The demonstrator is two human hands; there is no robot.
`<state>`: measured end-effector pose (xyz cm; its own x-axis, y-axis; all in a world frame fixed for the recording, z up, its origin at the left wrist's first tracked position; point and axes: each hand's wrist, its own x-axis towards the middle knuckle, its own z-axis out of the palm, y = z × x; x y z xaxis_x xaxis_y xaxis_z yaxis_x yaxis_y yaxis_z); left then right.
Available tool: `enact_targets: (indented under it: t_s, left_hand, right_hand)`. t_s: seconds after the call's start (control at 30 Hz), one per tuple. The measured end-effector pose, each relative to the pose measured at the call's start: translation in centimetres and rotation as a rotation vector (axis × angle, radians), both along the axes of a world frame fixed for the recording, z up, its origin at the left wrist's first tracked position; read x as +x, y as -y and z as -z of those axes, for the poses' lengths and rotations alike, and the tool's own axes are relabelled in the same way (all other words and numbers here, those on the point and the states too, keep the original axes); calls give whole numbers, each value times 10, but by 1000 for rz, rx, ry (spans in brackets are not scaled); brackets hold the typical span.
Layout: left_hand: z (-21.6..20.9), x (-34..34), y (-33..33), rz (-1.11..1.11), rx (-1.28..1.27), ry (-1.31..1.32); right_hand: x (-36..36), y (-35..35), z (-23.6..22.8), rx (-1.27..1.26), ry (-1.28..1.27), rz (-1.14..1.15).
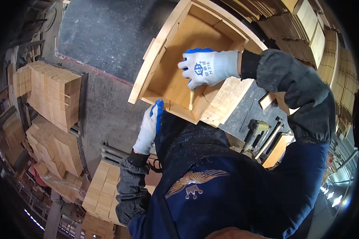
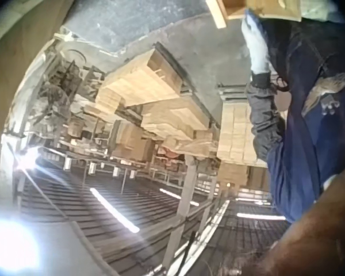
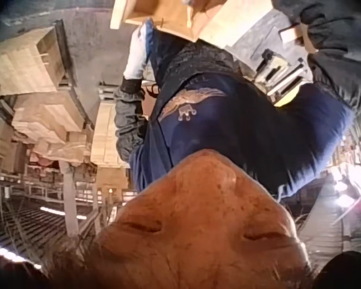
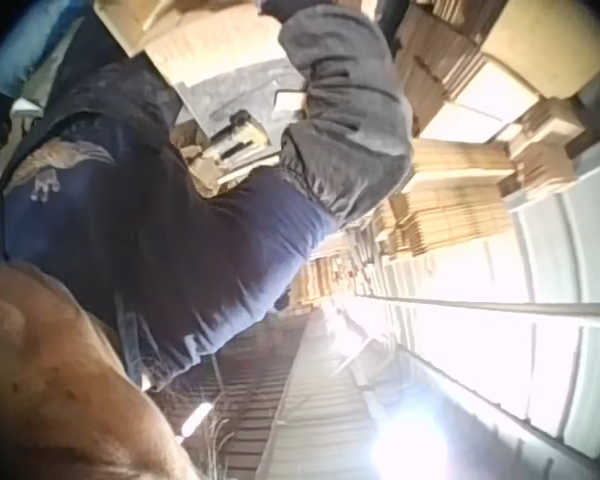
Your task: Assemble wooden boxes by joining precut wooden boards using glue and a pneumatic nail gun.
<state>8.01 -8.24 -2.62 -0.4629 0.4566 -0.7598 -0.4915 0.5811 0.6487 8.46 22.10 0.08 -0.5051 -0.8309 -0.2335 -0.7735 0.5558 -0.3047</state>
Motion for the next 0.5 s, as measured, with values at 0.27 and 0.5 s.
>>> enact_targets:
  t_s: [0.27, 0.5]
  left_hand:
    - [-7, 4, -10, -102, 49, -50]
    - [-8, 6, -12, -87, 19, -80]
  right_hand:
    - [1, -19, 0, -165, 197, 153]
    - [-17, 8, 18, -97, 253, 35]
